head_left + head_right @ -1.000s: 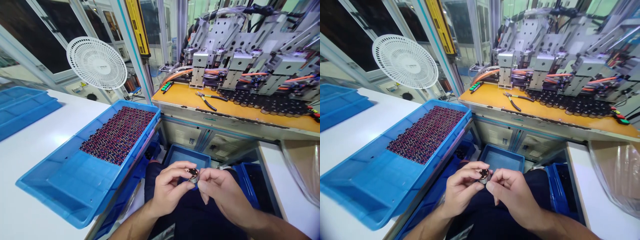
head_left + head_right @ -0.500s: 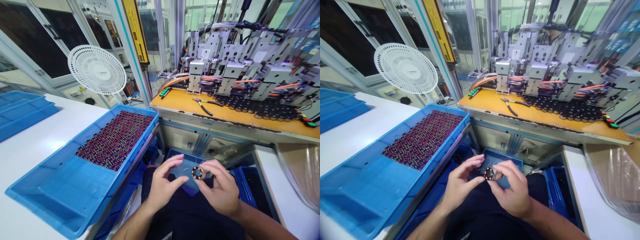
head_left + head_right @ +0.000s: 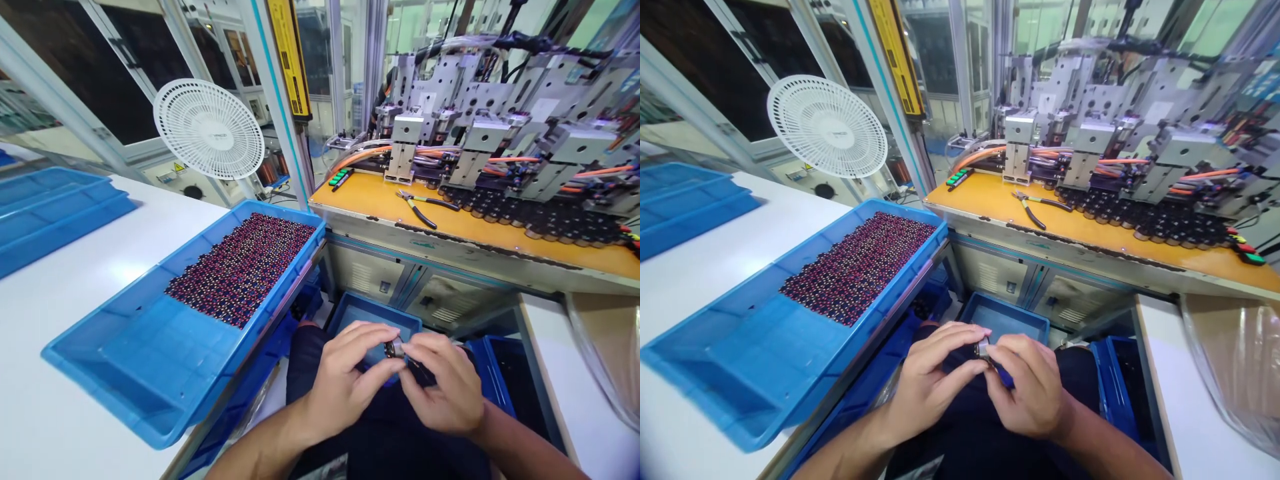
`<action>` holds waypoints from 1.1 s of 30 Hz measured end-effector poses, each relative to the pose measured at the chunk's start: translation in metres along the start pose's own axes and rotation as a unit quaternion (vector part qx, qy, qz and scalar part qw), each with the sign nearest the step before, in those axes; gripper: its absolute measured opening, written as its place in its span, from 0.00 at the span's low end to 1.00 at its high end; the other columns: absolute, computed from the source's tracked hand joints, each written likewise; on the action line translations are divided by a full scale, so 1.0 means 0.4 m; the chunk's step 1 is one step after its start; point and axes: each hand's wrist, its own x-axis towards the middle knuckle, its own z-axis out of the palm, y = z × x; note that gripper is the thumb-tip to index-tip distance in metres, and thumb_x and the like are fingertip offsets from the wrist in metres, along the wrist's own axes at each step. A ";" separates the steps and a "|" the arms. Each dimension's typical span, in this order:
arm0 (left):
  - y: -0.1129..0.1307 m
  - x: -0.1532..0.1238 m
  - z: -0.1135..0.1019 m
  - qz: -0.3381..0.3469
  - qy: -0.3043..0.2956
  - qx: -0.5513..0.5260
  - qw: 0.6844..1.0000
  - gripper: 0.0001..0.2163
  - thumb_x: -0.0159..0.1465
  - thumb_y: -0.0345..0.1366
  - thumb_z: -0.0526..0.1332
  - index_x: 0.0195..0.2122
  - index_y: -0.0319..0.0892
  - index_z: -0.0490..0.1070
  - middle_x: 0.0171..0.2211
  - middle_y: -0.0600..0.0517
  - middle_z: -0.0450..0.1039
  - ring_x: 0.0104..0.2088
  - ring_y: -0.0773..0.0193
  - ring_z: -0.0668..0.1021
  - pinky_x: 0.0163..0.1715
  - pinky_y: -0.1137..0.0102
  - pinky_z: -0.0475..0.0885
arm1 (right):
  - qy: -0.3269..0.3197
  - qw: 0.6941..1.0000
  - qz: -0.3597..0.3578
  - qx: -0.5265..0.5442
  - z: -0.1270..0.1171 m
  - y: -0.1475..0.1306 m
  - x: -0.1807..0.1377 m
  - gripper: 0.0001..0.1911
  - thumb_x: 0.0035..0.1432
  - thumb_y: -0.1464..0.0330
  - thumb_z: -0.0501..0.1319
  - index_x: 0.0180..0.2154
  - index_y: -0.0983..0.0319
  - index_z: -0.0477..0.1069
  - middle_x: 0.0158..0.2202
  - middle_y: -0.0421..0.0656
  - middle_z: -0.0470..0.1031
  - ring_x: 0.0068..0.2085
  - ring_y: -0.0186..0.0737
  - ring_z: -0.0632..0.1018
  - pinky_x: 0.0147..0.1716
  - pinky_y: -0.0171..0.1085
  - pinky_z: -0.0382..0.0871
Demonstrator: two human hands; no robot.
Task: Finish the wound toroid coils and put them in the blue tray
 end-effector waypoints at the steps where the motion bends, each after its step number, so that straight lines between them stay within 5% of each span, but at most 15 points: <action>1: -0.002 0.000 -0.003 0.001 -0.003 0.006 1.000 0.14 0.60 0.30 0.67 0.47 0.39 0.73 0.42 0.48 0.79 0.44 0.66 0.79 0.47 0.72 0.74 | -0.007 0.999 0.026 0.039 -0.004 -0.005 0.004 0.16 0.56 0.78 0.62 0.47 0.68 0.67 0.37 0.49 0.72 0.38 0.39 0.75 0.35 0.37 0.72; 15: 0.003 -0.013 -0.009 0.009 0.000 0.013 1.000 0.13 0.59 0.24 0.67 0.46 0.37 0.74 0.45 0.46 0.78 0.46 0.66 0.80 0.48 0.76 0.75 | 0.024 0.957 0.199 0.209 0.001 -0.049 0.044 0.09 0.60 0.80 0.61 0.39 0.62 0.73 0.31 0.39 0.72 0.33 0.29 0.74 0.33 0.29 0.68; 17: 0.002 -0.011 -0.009 -0.005 0.006 -0.020 1.000 0.13 0.58 0.25 0.68 0.44 0.38 0.75 0.44 0.47 0.78 0.45 0.67 0.80 0.47 0.76 0.75 | 0.010 0.932 0.269 0.244 -0.001 -0.047 0.043 0.06 0.62 0.76 0.61 0.33 0.62 0.73 0.28 0.38 0.72 0.30 0.28 0.73 0.30 0.27 0.67; 20: -0.001 -0.009 -0.009 -0.028 0.012 -0.083 0.996 0.12 0.57 0.26 0.69 0.43 0.40 0.75 0.43 0.48 0.79 0.43 0.66 0.80 0.45 0.74 0.76 | -0.019 0.845 0.400 0.354 0.000 -0.039 0.031 0.12 0.65 0.68 0.61 0.27 0.63 0.71 0.24 0.38 0.67 0.26 0.28 0.70 0.26 0.28 0.64; 24: -0.008 -0.015 -0.007 -0.040 0.012 -0.125 0.991 0.12 0.57 0.25 0.68 0.42 0.42 0.75 0.42 0.48 0.78 0.44 0.64 0.80 0.45 0.71 0.77 | -0.029 0.754 0.466 0.462 0.004 -0.031 0.020 0.15 0.63 0.62 0.63 0.27 0.65 0.71 0.22 0.39 0.67 0.25 0.30 0.69 0.28 0.31 0.64; 29: -0.012 -0.026 -0.011 0.002 -0.003 -0.082 0.997 0.17 0.58 0.20 0.65 0.47 0.42 0.73 0.47 0.46 0.76 0.47 0.62 0.79 0.46 0.68 0.77 | -0.013 0.702 0.501 0.505 0.008 -0.030 0.035 0.18 0.59 0.59 0.66 0.26 0.67 0.70 0.19 0.39 0.64 0.22 0.29 0.67 0.25 0.30 0.63; 33: -0.014 -0.026 -0.020 0.039 -0.004 -0.034 0.999 0.15 0.59 0.19 0.63 0.45 0.40 0.74 0.47 0.44 0.75 0.42 0.64 0.80 0.41 0.71 0.78 | -0.020 0.705 0.496 0.507 0.015 -0.031 0.033 0.18 0.59 0.59 0.66 0.27 0.67 0.70 0.19 0.39 0.64 0.21 0.29 0.67 0.23 0.29 0.63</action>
